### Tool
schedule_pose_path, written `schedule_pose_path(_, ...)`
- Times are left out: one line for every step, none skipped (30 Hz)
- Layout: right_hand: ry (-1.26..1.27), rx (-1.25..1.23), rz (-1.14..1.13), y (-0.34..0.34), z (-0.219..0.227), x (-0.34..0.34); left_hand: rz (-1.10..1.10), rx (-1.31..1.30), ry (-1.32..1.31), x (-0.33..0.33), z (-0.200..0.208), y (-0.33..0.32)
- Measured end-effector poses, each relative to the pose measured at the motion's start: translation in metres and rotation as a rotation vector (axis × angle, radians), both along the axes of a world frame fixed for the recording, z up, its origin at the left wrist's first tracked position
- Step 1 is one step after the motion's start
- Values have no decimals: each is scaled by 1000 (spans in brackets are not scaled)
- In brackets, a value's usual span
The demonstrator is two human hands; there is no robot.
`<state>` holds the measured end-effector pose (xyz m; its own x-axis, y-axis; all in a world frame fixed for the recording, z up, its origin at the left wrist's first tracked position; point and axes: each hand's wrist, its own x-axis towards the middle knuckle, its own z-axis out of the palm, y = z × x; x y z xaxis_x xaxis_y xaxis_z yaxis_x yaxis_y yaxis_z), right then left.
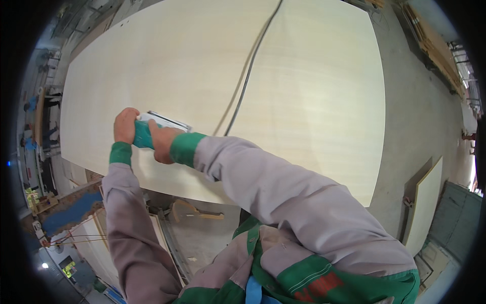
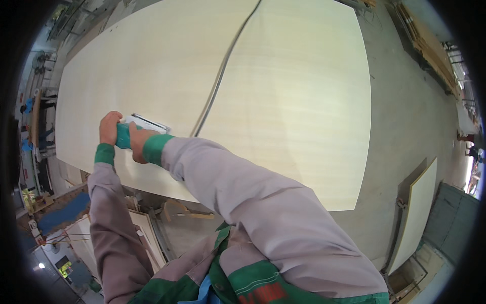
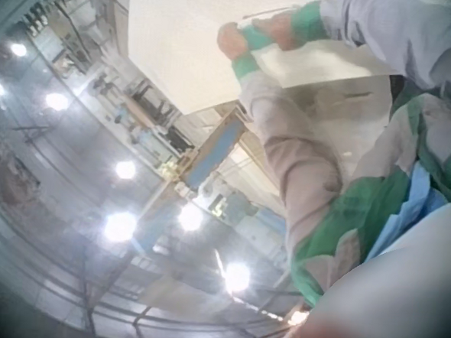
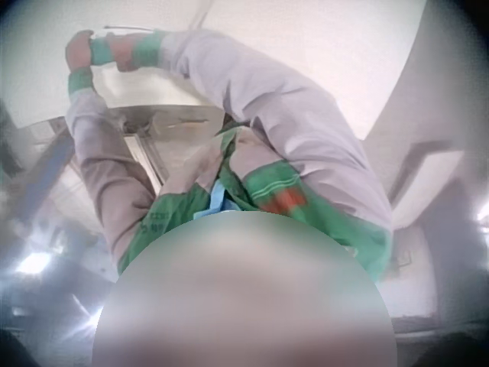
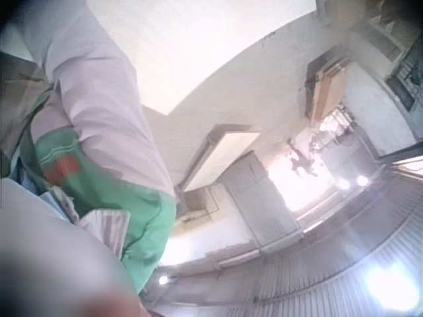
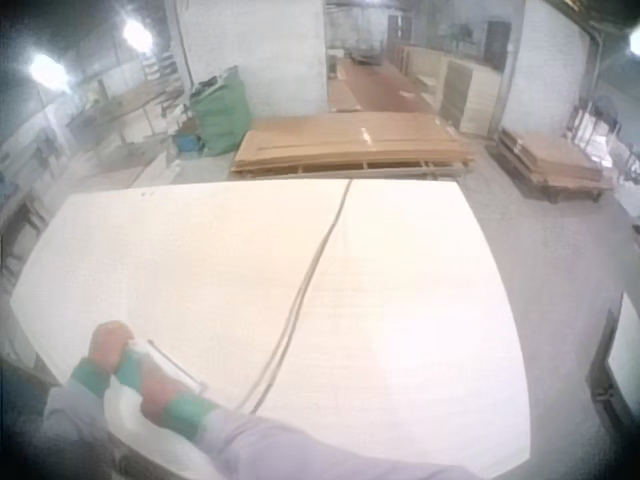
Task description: The person sands a large white board with an electric sander, moving systematically across the surface. They then use a blue air blower to remove dust from the board and flip it over to continue sanding the other side.
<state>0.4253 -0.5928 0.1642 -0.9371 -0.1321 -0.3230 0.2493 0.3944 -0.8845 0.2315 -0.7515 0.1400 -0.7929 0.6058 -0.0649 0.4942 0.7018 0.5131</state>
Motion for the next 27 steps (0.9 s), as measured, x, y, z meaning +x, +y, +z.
schedule_pose_path(-26, -34, 8, 14, 2, 14, 115, 113, -103, 10, 3, 13)
schedule_pose_path(-37, -32, -48, 31, 4, 28, 9, 120, -69, 22, 5, 42)
schedule_pose_path(-56, -41, -84, 51, 6, 43, -18, 154, -119, 31, 6, 72)
schedule_pose_path(-76, -47, -119, 71, 7, 58, -104, 128, -87, 40, 8, 105)
schedule_pose_path(-43, -2, -179, 92, 8, 74, -139, 120, -117, 51, 10, 138)
schedule_pose_path(-38, 54, -239, 112, 8, 90, -210, 115, -84, 65, 11, 175)
schedule_pose_path(-31, 25, -287, 131, 8, 107, -267, 136, -83, 79, 11, 208)
schedule_pose_path(-52, 10, -332, 149, 7, 124, -317, 101, -65, 94, 12, 240)
schedule_pose_path(-73, 50, -384, 165, 6, 142, -368, 77, -51, 111, 14, 271)
schedule_pose_path(-56, 77, -436, 180, 5, 160, -414, 47, -30, 129, 15, 303)
schedule_pose_path(-62, 110, -515, 194, 3, 178, -490, 37, -84, 146, 18, 332)
schedule_pose_path(-33, 132, -595, 208, 2, 196, -563, 18, -56, 166, 20, 361)
schedule_pose_path(-14, 137, -666, 221, 0, 213, -568, 14, -93, 186, 21, 389)
schedule_pose_path(5, 143, -737, 233, -1, 229, -639, 11, -71, 206, 22, 414)
schedule_pose_path(-5, 96, -800, 244, -1, 243, -676, -8, -37, 224, 23, 437)
schedule_pose_path(-18, 45, -861, 254, -1, 255, -711, 29, -56, 243, 24, 456)
schedule_pose_path(91, 75, -922, 262, 1, 263, -746, 1, -64, 257, 27, 476)
schedule_pose_path(140, 30, -1016, 270, 3, 268, -764, -27, -91, 271, 30, 494)
schedule_pose_path(112, 10, -1068, 276, 6, 270, -779, -26, -96, 279, 34, 508)
schedule_pose_path(5, -93, -1150, 281, 10, 268, -795, -32, -111, 285, 38, 519)
schedule_pose_path(12, -68, -1175, 286, 14, 262, -795, -38, -106, 286, 42, 527)
schedule_pose_path(32, -55, -1180, 290, 17, 253, -792, -54, -100, 281, 45, 533)
schedule_pose_path(34, -52, -1183, 294, 21, 241, -765, -51, -94, 271, 48, 535)
schedule_pose_path(-47, -15, -1201, 297, 24, 226, -731, -62, -92, 258, 51, 536)
schedule_pose_path(-75, -12, -1165, 300, 26, 208, -702, -90, -96, 239, 52, 533)
schedule_pose_path(-118, 7, -1149, 301, 28, 188, -666, -71, -105, 216, 52, 527)
schedule_pose_path(-104, 0, -1069, 301, 30, 165, -631, -68, -119, 189, 51, 518)
